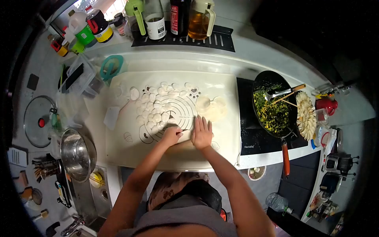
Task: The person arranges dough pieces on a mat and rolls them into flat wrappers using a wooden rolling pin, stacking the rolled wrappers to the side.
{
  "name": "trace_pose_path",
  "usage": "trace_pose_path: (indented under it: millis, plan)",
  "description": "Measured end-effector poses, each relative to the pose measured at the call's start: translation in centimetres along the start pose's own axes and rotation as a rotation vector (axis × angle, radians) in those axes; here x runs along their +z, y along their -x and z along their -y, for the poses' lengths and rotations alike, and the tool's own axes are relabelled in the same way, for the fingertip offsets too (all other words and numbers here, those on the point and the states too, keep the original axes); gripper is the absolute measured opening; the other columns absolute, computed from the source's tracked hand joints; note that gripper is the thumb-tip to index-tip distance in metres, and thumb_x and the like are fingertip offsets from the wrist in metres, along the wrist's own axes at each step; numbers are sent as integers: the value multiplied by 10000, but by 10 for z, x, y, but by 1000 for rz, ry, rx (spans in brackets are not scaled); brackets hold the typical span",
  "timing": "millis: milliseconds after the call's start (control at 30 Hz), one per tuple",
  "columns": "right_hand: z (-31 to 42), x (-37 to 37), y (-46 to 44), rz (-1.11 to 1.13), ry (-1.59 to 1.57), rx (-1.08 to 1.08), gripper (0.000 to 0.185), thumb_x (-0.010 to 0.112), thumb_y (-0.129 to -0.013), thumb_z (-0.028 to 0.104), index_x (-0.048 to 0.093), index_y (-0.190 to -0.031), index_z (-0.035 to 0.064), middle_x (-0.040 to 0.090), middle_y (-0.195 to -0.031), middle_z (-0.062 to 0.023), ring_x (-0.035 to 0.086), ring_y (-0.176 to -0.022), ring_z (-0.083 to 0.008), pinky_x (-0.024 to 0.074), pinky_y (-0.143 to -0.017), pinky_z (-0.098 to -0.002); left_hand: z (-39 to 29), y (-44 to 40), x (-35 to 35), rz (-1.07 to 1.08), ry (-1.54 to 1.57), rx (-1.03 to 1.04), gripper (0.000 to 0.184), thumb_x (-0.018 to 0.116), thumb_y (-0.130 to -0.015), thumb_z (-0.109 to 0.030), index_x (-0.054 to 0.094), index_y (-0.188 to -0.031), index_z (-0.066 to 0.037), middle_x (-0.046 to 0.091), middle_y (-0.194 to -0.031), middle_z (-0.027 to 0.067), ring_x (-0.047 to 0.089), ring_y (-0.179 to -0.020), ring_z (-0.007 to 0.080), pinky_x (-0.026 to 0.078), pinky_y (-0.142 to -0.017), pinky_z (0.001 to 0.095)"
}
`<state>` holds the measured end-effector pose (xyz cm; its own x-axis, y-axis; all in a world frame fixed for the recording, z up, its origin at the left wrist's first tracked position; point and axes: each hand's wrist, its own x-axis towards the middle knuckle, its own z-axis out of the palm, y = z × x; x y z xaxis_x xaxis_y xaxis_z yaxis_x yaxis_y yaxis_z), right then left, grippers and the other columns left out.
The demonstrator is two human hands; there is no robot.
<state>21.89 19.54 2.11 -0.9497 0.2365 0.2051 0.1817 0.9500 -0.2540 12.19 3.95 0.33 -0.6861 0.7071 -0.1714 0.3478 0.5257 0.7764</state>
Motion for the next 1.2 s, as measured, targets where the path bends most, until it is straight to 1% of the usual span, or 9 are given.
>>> trace_pose_path:
  millis: [100, 133, 233, 300, 467, 567, 767, 1033, 1200]
  plan:
    - [-2, 21, -48, -106, -48, 24, 545, 472, -853, 173, 374, -1351, -24, 417, -1388, -182, 382, -1292, -338, 252, -1072, -529, -5, -8, -6, -17, -70, -34, 147, 642, -796, -146, 665, -894, -39, 652, -839, 154, 616, -816, 338, 477, -715, 417]
    - [1, 22, -57, -115, -49, 48, 535, 471, -859, 174, 377, -1346, -26, 421, -1383, -184, 382, -1291, -338, 251, -1075, -523, -11, -8, -8, -29, -46, -66, 106, 637, -771, -122, 660, -791, -20, 649, -801, 158, 616, -817, 331, 481, -746, 416]
    - [1, 32, -90, -138, -24, 102, 522, 477, -875, 187, 372, -1339, -30, 422, -1376, -186, 368, -1295, -334, 242, -1088, -499, -10, -21, 2, -128, -50, -19, 101, 627, -775, -113, 659, -785, -18, 648, -802, 161, 613, -831, 326, 478, -761, 414]
    - [0, 33, -89, -93, -16, 97, 531, 469, -885, 189, 351, -1355, -29, 395, -1397, -189, 341, -1313, -330, 228, -1098, -493, -12, -26, 1, -59, -66, -5, 112, 645, -779, -144, 666, -807, -37, 651, -814, 157, 614, -834, 323, 477, -757, 417]
    - [1, 11, -2, 75, -25, 199, 593, 419, -907, 290, 295, -1402, -14, 339, -1449, -190, 304, -1352, -309, 167, -1118, -506, -14, -27, 6, 18, -105, 51, 130, 690, -762, -173, 667, -821, -59, 656, -802, 136, 619, -806, 320, 485, -726, 415]
    - [-3, -10, 55, 139, 10, 124, 600, 437, -878, 226, 294, -1409, -14, 361, -1442, -175, 349, -1333, -297, 217, -1097, -510, -1, -24, 8, 14, -5, -16, 126, 692, -761, -143, 666, -837, -47, 663, -803, 141, 631, -783, 313, 497, -715, 399]
    - [6, -5, 18, 72, 60, 82, 615, 464, -847, 206, 311, -1398, -21, 355, -1443, -176, 343, -1328, -314, 215, -1098, -524, 4, -2, -6, 103, 21, -50, 180, 662, -796, -181, 656, -887, -26, 651, -838, 149, 623, -792, 311, 482, -710, 391]
    - [8, 40, -85, -85, -51, 159, 557, 421, -929, 276, 325, -1378, -41, 362, -1428, -209, 334, -1328, -338, 210, -1108, -495, 1, -11, -8, -85, -73, -61, 163, 659, -787, -206, 675, -795, -43, 651, -790, 144, 621, -781, 315, 485, -703, 402]
    - [-1, 17, -9, 32, -66, 93, 671, 447, -909, 424, 328, -1374, -46, 377, -1412, -222, 328, -1330, -354, 184, -1110, -504, -2, -5, -10, 22, -203, 58, 158, 671, -784, -213, 674, -799, -55, 656, -789, 127, 628, -750, 298, 487, -692, 393]
